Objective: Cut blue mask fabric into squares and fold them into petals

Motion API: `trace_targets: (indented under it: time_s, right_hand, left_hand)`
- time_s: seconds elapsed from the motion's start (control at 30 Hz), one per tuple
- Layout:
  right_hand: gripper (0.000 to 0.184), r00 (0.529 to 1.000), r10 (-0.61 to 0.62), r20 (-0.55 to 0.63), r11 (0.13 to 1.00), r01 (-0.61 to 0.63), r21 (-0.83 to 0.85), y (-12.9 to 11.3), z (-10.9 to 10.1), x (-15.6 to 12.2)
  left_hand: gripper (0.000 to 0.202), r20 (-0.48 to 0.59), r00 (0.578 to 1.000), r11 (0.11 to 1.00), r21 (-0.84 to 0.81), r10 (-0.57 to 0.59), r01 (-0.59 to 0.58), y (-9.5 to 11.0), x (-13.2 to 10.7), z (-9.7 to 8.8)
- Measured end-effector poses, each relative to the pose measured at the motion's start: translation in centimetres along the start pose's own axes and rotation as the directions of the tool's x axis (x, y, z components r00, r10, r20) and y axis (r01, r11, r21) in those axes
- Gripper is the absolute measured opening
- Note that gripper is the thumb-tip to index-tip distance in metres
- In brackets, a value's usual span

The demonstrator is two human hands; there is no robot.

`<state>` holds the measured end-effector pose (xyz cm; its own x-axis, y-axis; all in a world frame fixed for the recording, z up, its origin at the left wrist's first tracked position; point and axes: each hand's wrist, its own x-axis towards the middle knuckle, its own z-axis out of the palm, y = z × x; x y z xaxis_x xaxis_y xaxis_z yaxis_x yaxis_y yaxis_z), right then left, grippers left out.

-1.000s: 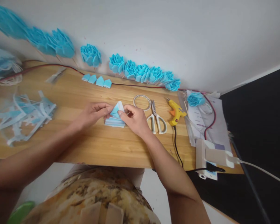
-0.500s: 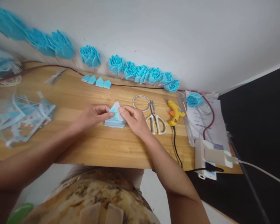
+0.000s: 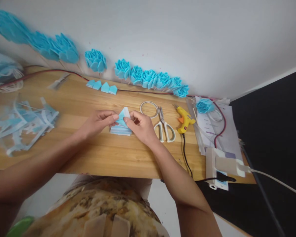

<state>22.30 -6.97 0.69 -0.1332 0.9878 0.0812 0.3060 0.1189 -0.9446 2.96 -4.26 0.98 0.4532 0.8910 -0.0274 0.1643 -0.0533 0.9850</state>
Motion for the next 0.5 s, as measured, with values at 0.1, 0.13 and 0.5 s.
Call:
trace_targets:
  time_s: [0.1, 0.13, 0.5]
  right_hand:
    - [0.024, 1.0, -0.009, 0.014, 1.0, 0.009, -0.006, -0.1, 0.16, -0.02]
    - [0.024, 1.0, -0.013, 0.016, 1.0, 0.013, -0.008, -0.12, 0.21, -0.02]
    - [0.021, 1.0, -0.006, 0.014, 1.0, 0.005, 0.005, -0.2, 0.31, -0.07]
  left_hand:
    - [0.034, 0.024, 1.0, 0.999, -0.035, -0.009, 0.01, -0.01, 0.05, 0.34]
    - [0.032, 0.026, 1.0, 0.999, -0.044, -0.004, 0.005, -0.09, 0.09, 0.44]
    - [0.031, 0.02, 0.999, 1.0, -0.004, 0.031, -0.031, -0.3, 0.13, 0.37]
